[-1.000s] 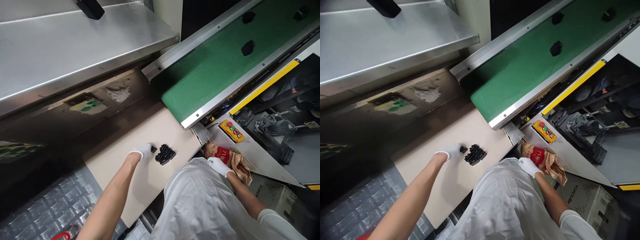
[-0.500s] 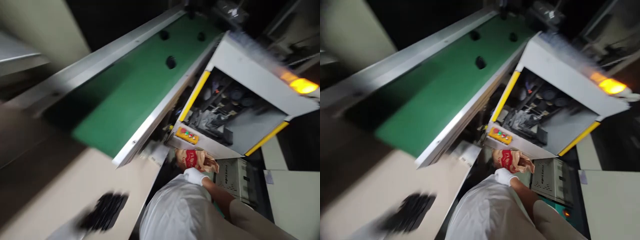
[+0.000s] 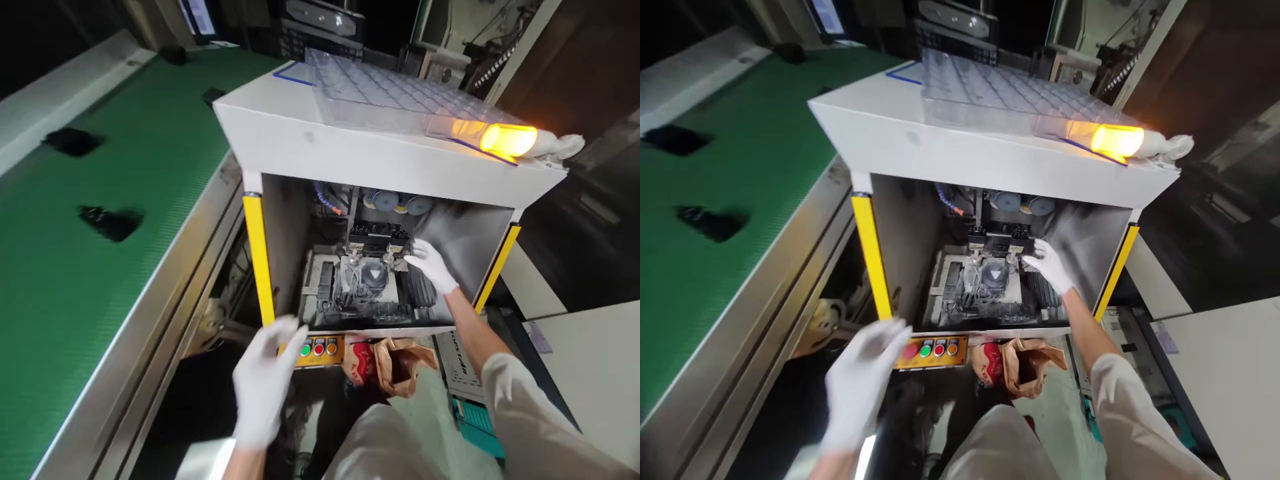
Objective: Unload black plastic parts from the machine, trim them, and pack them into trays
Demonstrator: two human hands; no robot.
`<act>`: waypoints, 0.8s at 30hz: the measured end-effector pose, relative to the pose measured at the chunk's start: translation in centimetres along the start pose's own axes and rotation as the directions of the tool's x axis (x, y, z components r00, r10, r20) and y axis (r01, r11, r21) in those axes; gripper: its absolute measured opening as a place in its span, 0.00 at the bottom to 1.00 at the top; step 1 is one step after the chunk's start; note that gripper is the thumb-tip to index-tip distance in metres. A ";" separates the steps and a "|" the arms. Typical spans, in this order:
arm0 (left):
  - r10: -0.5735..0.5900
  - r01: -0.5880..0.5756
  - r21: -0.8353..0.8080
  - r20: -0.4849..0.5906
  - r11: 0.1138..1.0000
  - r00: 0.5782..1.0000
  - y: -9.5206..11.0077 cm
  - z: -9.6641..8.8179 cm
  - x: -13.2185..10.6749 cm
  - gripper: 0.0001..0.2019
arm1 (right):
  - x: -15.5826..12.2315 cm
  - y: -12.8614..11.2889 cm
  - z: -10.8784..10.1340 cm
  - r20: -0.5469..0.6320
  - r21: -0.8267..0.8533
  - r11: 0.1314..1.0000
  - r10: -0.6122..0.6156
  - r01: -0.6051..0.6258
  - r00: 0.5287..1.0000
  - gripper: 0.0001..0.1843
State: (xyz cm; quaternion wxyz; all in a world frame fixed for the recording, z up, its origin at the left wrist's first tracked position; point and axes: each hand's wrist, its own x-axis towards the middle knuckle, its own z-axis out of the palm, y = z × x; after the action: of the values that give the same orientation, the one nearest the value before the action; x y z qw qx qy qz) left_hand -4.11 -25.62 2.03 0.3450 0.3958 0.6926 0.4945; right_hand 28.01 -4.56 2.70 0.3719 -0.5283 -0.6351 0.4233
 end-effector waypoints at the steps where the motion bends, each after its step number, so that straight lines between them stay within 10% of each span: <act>1: 0.019 -0.019 -0.021 -0.022 1.000 1.000 1.2 2.0 2.9 0.30 | 2.6 0.0 0.3 0.027 0.052 0.999 -0.017 0.015 0.999 0.37; 4: 0.106 -0.074 -0.180 0.170 0.981 0.980 4.7 8.5 12.6 0.38 | 7.4 0.2 2.2 0.143 0.173 0.985 -0.048 0.023 0.988 0.29; 8: 0.173 -0.023 -0.278 0.528 0.960 0.831 6.3 13.5 20.1 0.21 | 8.7 0.6 3.3 0.279 0.226 0.974 -0.079 0.015 0.957 0.20; 24: 0.186 -0.016 -0.356 0.447 0.934 0.875 4.7 14.8 20.1 0.06 | 7.7 0.1 4.3 0.210 0.380 0.923 -0.028 -0.056 0.977 0.07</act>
State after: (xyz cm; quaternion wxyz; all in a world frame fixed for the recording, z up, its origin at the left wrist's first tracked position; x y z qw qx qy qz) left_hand 0.72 -0.76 0.74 0.5402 0.4749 0.4688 0.5126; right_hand 22.84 2.43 1.25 0.3954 -0.4018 -0.5720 0.5958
